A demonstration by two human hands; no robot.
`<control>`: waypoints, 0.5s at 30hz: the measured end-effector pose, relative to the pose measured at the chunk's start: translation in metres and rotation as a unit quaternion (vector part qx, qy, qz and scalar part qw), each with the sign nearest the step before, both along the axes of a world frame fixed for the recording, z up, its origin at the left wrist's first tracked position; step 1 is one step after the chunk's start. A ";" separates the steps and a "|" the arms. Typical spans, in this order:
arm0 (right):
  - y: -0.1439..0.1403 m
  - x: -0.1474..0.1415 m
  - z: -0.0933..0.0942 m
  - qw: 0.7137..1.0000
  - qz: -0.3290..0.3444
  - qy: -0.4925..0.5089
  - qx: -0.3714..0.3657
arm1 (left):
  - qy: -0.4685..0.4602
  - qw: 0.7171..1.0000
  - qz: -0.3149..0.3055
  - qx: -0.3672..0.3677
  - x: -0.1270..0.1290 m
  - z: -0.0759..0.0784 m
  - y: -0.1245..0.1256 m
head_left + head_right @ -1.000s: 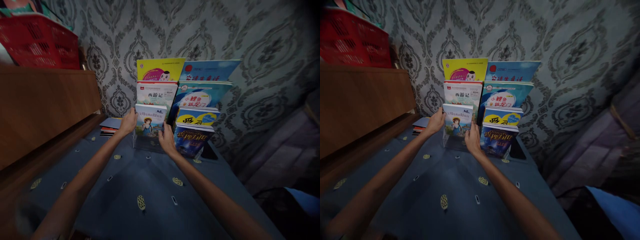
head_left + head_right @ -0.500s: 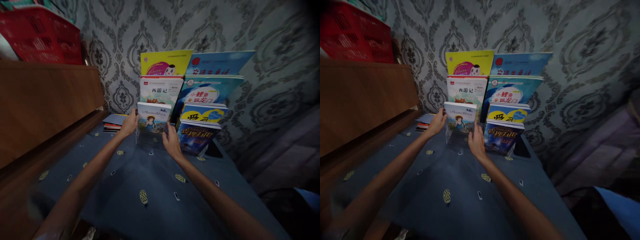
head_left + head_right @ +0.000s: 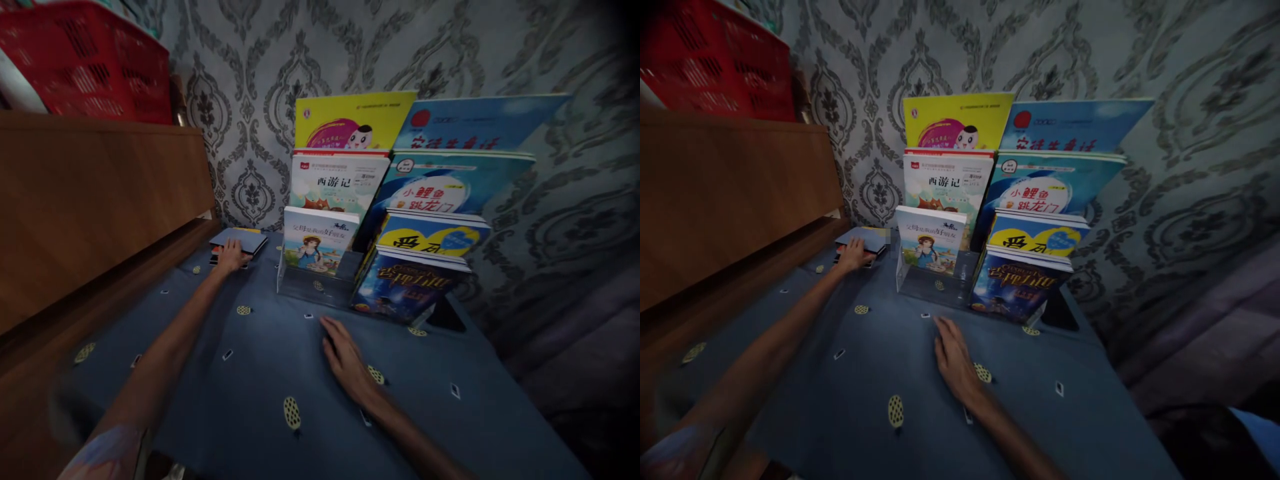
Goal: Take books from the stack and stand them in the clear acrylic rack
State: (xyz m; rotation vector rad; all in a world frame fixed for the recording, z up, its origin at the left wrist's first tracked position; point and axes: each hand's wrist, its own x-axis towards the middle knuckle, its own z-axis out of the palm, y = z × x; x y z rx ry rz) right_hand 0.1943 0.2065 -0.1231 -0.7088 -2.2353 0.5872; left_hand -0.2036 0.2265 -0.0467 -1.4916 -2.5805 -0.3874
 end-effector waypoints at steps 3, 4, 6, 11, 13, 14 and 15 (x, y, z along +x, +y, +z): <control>-0.001 0.000 -0.006 1.000 -0.002 -0.004 -0.017 | 0.010 0.999 -0.025 -0.032 -0.002 -0.002 0.010; -0.001 0.000 -0.006 1.000 -0.003 -0.002 -0.020 | 0.013 0.998 -0.035 -0.041 -0.002 -0.002 0.012; -0.002 0.001 -0.004 1.000 -0.002 0.001 -0.025 | 0.022 0.997 -0.048 -0.058 -0.002 -0.003 0.013; -0.001 0.003 0.003 0.999 0.016 -0.005 -0.031 | 0.053 0.993 -0.053 -0.088 -0.006 0.002 0.007; 0.000 0.004 0.004 0.999 0.015 -0.006 -0.030 | 0.068 0.990 -0.063 -0.102 -0.007 0.006 0.006; 0.000 0.005 0.004 0.999 0.015 -0.007 -0.030 | 0.076 0.988 -0.071 -0.110 -0.008 0.009 0.007; 0.000 0.005 0.005 0.999 0.015 -0.009 -0.030 | 0.084 0.986 -0.080 -0.119 -0.009 0.011 0.008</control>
